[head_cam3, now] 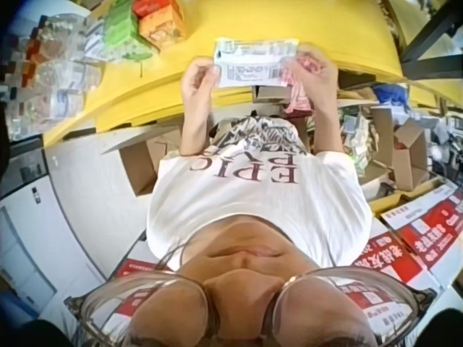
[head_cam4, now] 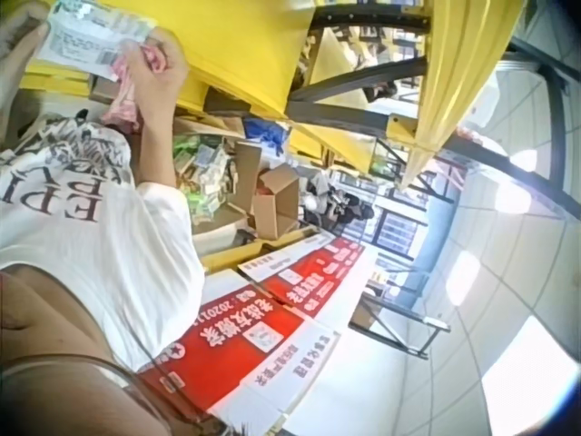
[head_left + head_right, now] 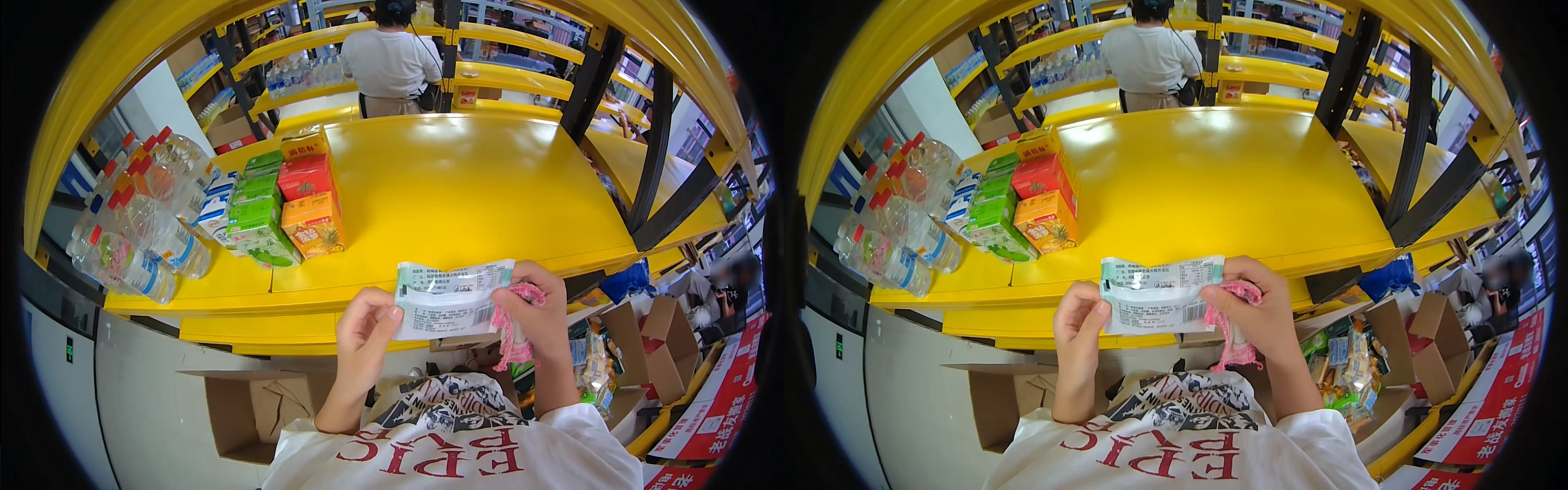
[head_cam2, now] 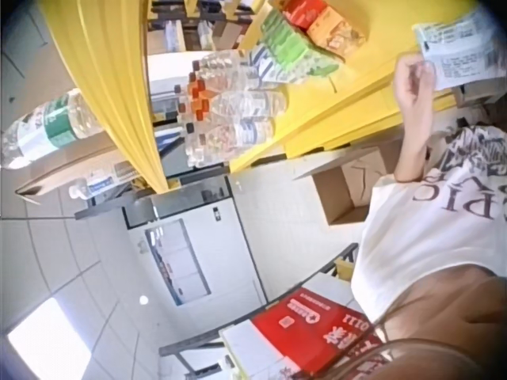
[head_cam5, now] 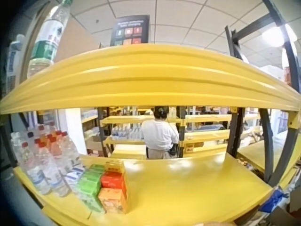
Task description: The person repeatedly wipes the surface of small green and white snack packages with a pink cloth, then places them in a neat stack on a yellow table. The person handles each package one at a time, wiping both sides before stacking.
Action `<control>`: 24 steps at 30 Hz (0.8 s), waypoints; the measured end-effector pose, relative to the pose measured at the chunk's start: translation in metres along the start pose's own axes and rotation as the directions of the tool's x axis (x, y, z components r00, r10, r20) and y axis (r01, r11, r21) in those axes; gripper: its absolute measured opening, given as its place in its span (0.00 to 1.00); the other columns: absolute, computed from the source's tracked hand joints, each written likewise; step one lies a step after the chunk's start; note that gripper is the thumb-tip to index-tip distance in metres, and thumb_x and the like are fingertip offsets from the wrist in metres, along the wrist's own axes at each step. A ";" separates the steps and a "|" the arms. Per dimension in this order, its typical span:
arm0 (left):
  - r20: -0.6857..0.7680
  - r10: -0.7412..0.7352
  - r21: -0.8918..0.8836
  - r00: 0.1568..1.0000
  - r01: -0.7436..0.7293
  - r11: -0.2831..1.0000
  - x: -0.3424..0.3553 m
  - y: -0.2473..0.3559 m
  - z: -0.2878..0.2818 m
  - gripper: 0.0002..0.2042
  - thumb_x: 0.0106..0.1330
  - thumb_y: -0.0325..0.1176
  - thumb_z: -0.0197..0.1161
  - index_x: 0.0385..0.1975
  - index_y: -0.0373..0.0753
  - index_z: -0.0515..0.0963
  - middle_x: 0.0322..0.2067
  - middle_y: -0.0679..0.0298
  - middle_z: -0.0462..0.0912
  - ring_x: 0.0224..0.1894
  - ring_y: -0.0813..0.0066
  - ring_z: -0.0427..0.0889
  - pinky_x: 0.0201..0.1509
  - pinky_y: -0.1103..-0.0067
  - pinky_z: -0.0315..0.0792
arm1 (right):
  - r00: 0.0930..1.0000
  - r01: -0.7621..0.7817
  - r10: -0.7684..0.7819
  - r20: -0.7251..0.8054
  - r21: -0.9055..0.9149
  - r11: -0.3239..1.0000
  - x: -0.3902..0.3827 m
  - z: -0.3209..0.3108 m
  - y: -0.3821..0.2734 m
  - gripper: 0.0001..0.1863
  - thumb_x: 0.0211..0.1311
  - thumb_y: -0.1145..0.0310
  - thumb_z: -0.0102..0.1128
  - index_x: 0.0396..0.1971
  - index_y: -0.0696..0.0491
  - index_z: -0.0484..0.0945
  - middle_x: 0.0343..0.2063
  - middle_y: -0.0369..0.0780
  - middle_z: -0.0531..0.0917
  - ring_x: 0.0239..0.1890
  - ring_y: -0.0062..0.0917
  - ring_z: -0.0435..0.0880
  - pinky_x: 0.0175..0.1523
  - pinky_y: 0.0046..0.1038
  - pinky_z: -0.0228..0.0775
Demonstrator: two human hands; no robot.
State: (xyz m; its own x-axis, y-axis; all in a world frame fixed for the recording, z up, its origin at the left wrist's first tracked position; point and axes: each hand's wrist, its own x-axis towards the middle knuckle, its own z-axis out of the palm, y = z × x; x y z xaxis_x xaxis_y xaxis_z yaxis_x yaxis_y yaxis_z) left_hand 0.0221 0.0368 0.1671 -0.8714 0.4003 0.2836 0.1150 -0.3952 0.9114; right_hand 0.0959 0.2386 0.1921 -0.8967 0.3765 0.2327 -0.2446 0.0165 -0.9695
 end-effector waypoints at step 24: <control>0.132 0.288 0.189 0.948 -0.310 0.932 -0.003 0.012 -0.007 0.12 0.53 0.15 0.55 0.38 0.31 0.75 0.36 0.57 0.75 0.32 0.76 0.73 0.40 0.82 0.67 | 0.918 0.396 -0.383 0.100 -0.217 0.892 0.001 -0.011 0.001 0.08 0.42 0.84 0.61 0.25 0.58 0.76 0.24 0.39 0.78 0.27 0.20 0.75 0.33 0.18 0.65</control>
State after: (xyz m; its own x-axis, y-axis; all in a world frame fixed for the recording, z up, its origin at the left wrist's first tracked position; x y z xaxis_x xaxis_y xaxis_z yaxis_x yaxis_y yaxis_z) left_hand 0.0228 0.0247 0.1747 -0.7305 0.3745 0.5710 0.4669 -0.3363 0.8179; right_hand 0.0988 0.2491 0.1907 -0.7668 0.2467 0.5926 -0.4930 0.3649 -0.7898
